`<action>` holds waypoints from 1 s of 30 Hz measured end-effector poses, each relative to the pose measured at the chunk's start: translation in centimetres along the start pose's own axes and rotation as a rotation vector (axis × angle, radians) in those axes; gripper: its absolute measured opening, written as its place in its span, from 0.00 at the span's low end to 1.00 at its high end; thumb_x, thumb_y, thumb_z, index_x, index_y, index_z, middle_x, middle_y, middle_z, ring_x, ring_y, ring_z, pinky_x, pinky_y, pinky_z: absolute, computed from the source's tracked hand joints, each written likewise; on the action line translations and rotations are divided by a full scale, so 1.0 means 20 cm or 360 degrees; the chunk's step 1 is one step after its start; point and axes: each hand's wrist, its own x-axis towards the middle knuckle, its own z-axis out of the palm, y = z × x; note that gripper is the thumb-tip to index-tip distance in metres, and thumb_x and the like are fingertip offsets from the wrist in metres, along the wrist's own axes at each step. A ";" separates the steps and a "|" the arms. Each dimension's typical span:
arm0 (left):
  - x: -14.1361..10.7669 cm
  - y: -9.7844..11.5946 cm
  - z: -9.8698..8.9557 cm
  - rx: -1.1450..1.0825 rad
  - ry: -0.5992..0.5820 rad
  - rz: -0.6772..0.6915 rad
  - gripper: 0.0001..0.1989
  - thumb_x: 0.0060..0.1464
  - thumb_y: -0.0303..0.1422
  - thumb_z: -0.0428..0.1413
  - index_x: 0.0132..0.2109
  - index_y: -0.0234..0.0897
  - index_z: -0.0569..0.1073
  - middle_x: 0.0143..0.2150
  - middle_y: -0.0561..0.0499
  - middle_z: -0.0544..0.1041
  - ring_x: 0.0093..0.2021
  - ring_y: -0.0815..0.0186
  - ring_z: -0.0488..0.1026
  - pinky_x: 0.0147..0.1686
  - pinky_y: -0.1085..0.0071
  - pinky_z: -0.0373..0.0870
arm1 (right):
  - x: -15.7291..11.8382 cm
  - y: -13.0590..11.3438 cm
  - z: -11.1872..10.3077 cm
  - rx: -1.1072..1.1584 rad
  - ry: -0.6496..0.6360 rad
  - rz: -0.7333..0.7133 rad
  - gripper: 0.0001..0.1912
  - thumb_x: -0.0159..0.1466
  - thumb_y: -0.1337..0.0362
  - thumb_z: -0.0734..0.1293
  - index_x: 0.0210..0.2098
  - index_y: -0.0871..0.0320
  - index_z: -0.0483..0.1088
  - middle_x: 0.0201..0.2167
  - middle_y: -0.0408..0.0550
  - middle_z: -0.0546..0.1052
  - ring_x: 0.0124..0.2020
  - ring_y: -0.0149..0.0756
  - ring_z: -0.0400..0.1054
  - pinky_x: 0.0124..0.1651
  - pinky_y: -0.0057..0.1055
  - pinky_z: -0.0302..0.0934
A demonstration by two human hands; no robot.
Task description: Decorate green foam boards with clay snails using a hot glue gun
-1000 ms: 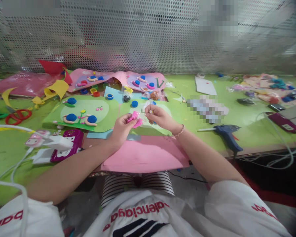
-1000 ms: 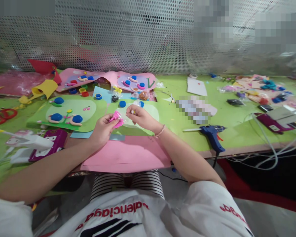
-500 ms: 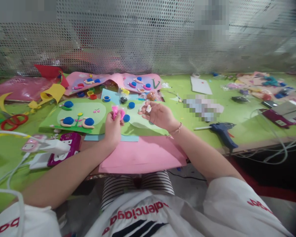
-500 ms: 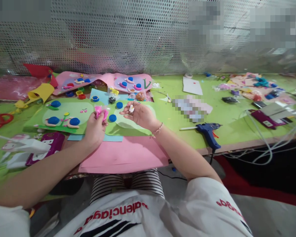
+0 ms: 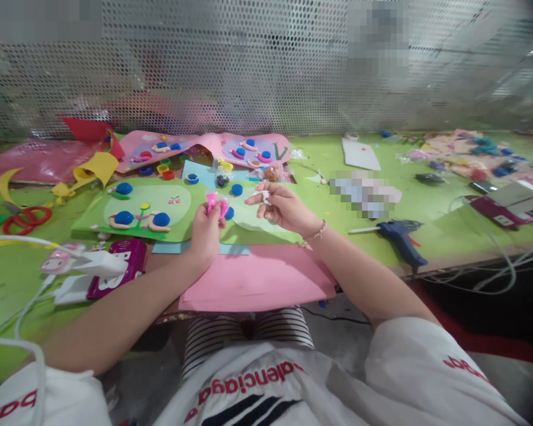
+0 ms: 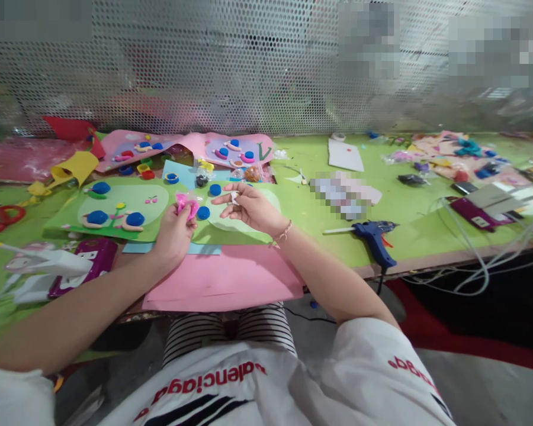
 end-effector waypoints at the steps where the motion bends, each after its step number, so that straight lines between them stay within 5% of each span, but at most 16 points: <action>1: 0.00 0.00 0.00 -0.0005 0.0003 -0.0004 0.06 0.55 0.31 0.56 0.35 0.37 0.65 0.24 0.59 0.65 0.20 0.77 0.59 0.22 0.79 0.56 | 0.00 0.00 0.00 0.0015 0.0010 -0.0003 0.09 0.62 0.76 0.55 0.39 0.59 0.60 0.32 0.47 0.77 0.22 0.23 0.69 0.23 0.17 0.65; 9: 0.01 -0.03 -0.01 -0.0036 -0.0024 0.0042 0.06 0.55 0.31 0.56 0.35 0.37 0.65 0.26 0.57 0.67 0.21 0.77 0.61 0.22 0.79 0.58 | 0.01 0.00 -0.01 0.0284 -0.0074 0.0012 0.20 0.47 0.80 0.54 0.38 0.61 0.62 0.33 0.47 0.76 0.27 0.26 0.70 0.31 0.22 0.68; 17: 0.01 -0.02 -0.01 -0.0001 -0.0056 0.0064 0.10 0.53 0.33 0.59 0.33 0.37 0.64 0.26 0.57 0.67 0.22 0.77 0.61 0.23 0.79 0.59 | -0.04 0.00 0.01 0.0115 -0.0284 -0.0075 0.12 0.60 0.79 0.59 0.39 0.57 0.60 0.46 0.48 0.75 0.46 0.27 0.73 0.51 0.26 0.67; 20: 0.00 -0.02 -0.01 0.0000 -0.0074 0.0055 0.08 0.55 0.31 0.57 0.33 0.36 0.64 0.26 0.57 0.66 0.22 0.77 0.60 0.22 0.79 0.59 | -0.04 0.01 0.01 0.0024 -0.0295 -0.0078 0.05 0.64 0.69 0.63 0.38 0.56 0.60 0.46 0.47 0.76 0.43 0.29 0.74 0.48 0.27 0.69; 25: 0.01 -0.02 -0.01 -0.0017 -0.0075 0.0067 0.08 0.55 0.30 0.56 0.32 0.37 0.63 0.26 0.57 0.67 0.21 0.77 0.60 0.22 0.79 0.58 | 0.01 0.06 -0.04 -0.0193 -0.0165 -0.0149 0.14 0.57 0.57 0.72 0.33 0.58 0.65 0.33 0.43 0.76 0.30 0.25 0.73 0.37 0.21 0.68; 30: 0.01 -0.03 -0.01 -0.0022 -0.0089 0.0059 0.09 0.54 0.32 0.57 0.32 0.37 0.63 0.25 0.58 0.66 0.21 0.77 0.60 0.21 0.80 0.58 | 0.04 0.08 -0.06 -0.0398 -0.0036 -0.0162 0.18 0.51 0.55 0.75 0.30 0.58 0.66 0.23 0.38 0.71 0.24 0.23 0.66 0.29 0.22 0.64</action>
